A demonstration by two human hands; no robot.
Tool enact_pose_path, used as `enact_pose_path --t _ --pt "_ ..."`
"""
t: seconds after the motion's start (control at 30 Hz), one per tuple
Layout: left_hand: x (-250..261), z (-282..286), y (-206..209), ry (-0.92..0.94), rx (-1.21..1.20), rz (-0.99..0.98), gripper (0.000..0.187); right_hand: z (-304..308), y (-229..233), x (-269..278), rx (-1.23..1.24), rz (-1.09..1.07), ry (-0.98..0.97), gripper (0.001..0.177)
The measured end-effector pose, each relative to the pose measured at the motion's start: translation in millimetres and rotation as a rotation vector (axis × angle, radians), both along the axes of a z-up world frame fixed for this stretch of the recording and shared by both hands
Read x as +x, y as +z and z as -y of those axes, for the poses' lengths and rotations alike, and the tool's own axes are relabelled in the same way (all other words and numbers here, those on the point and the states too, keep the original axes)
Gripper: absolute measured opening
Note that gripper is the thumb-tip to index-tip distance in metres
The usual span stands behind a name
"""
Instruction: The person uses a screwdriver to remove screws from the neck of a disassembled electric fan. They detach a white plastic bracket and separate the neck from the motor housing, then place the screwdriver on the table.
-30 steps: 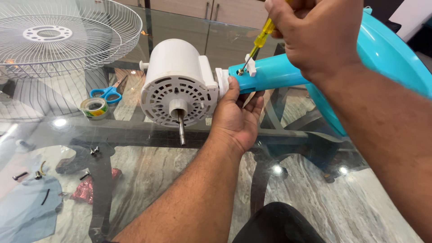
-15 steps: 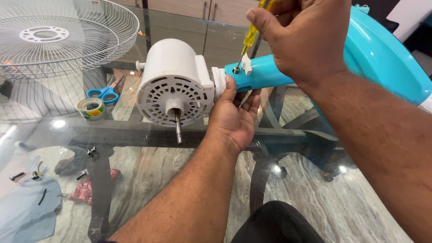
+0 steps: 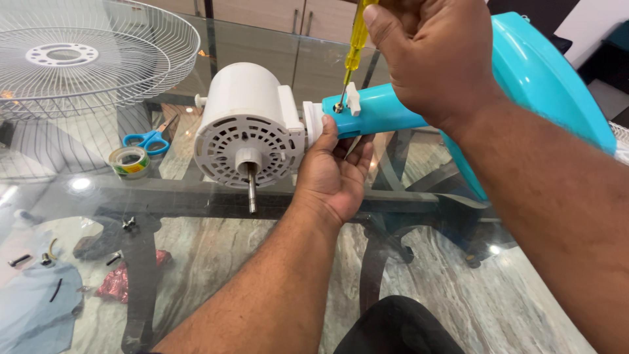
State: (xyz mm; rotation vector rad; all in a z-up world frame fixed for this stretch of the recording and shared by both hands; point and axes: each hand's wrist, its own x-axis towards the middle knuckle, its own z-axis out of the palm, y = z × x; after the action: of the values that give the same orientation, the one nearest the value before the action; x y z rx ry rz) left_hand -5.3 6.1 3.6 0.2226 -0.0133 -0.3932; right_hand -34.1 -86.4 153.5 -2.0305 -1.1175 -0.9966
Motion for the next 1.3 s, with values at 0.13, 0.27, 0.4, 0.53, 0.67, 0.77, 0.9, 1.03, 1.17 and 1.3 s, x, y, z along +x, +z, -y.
enact_pose_path --t 0.13,0.27,0.4,0.53,0.67,0.77,0.9,1.03,1.17,1.3 --pt "0.2 0.9 1.8 -0.003 -0.005 0.011 0.043 1.7 6.6 -9.9 0.06 -0.089 -0.225 0.013" --pt "-3.8 -1.3 -0.2 0.002 0.012 -0.013 0.042 0.7 9.6 -17.8 0.012 -0.036 -0.421 0.022" --pt "-3.2 -0.3 4.5 0.002 -0.001 0.001 0.042 4.7 10.7 -23.6 0.067 -0.041 -0.289 0.017" --pt "-4.3 -0.4 -0.5 -0.003 -0.015 0.0 0.042 6.2 1.7 -26.2 0.086 -0.063 -0.284 0.018" --pt "-1.5 0.6 1.1 0.001 0.004 -0.018 0.042 5.9 6.7 -25.5 -0.057 0.085 -0.229 0.006" --pt "0.1 1.8 -2.5 -0.007 -0.017 0.036 0.045 7.3 5.3 -27.1 -0.053 0.088 -0.218 0.011" --pt "-0.3 0.4 -2.6 -0.007 -0.005 0.015 0.042 1.7 2.5 -27.2 -0.023 0.065 -0.231 0.021" --pt "-1.5 -0.1 -1.7 -0.007 0.008 0.022 0.043 0.0 -4.2 -22.7 0.037 0.068 -0.241 0.021" --pt "-2.3 -1.2 -1.3 -0.012 0.0 0.015 0.043 4.0 -4.9 -16.9 -0.025 0.179 -0.261 0.02" --pt "-2.5 -0.8 0.9 -0.011 0.004 0.009 0.043 6.0 -4.6 -13.4 -0.004 0.174 -0.337 0.021"
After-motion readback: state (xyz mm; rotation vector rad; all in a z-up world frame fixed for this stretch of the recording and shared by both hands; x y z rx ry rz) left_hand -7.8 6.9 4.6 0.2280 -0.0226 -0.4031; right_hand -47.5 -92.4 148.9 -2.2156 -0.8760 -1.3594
